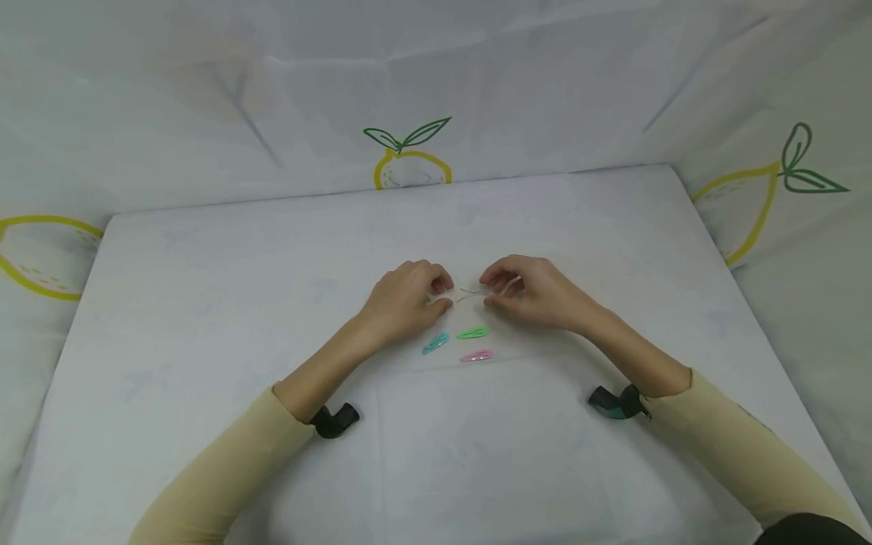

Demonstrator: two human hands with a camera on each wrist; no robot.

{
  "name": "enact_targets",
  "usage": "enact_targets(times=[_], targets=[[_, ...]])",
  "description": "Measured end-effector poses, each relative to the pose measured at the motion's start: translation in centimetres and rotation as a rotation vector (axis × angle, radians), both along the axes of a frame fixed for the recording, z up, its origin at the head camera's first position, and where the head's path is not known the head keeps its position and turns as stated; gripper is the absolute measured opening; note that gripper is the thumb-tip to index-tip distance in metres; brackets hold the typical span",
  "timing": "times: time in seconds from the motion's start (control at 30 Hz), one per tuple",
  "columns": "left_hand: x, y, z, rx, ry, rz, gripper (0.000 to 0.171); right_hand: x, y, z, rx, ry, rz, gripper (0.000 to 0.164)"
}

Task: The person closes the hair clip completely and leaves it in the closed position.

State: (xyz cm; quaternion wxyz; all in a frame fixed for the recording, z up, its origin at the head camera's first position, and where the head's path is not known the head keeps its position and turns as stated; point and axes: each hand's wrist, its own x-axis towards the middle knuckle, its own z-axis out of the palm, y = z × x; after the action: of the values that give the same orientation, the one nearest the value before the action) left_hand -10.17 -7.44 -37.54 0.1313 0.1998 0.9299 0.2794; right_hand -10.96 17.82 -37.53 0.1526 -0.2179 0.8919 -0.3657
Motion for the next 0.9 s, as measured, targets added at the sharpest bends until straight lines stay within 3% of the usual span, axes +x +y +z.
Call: enact_targets(times=[0.23, 0.9], targets=[[-0.4, 0.2, -0.6, -0.05, 0.07, -0.004, 0.022, -0.1, 0.0, -0.2, 0.023, -0.037, 0.02, 0.027], [-1.1, 1.3, -1.1, -0.068, 0.065, -0.034, 0.026, -1.1, -0.2, -0.6, 0.052, -0.06, 0.042, 0.021]])
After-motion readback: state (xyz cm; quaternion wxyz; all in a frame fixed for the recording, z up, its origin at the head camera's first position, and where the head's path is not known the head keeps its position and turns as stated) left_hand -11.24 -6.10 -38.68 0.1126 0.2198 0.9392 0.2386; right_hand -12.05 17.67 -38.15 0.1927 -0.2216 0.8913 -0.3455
